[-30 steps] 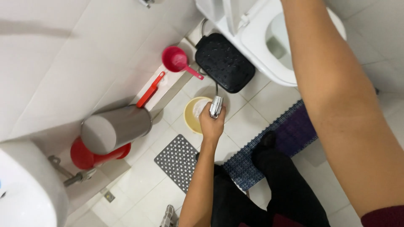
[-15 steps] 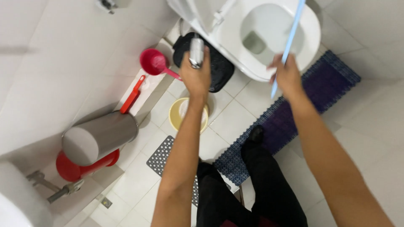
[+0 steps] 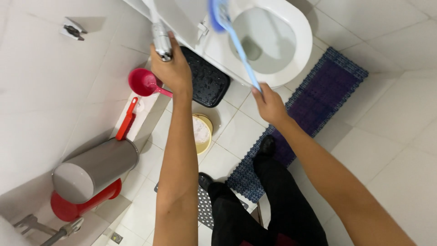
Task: The person scrubs the inside of a toilet bowl with a blue toilet brush while simultaneously rinsing it with a handheld bidet sprayer. They also rinse the toilet seat and the floor mat nearby.
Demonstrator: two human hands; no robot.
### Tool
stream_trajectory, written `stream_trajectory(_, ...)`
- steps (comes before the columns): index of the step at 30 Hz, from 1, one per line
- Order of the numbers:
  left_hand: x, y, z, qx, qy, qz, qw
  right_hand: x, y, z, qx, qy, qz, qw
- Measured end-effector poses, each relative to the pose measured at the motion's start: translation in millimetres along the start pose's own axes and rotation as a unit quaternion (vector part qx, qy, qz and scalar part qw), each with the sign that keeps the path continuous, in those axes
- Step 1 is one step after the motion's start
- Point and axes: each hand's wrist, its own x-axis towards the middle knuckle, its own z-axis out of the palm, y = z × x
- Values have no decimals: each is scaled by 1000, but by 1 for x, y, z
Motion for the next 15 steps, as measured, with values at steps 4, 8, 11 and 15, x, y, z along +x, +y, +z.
stream_trajectory(4, -11, 8, -23, 15, -70, 36, 997, 99, -67, 40, 6, 43, -185, 982)
stream_trajectory(8, -14, 8, -51, 66, -104, 34, 992, 251, -34, 79, 107, 125, -141, 976)
stream_trajectory(11, -15, 6, -66, 30, -139, -14, 990, 303, 6, 85, 212, -16, 44, 976)
stream_trajectory(15, -22, -12, -74, 68, -175, 7, 982, 254, -4, 84, 310, -11, 136, 941)
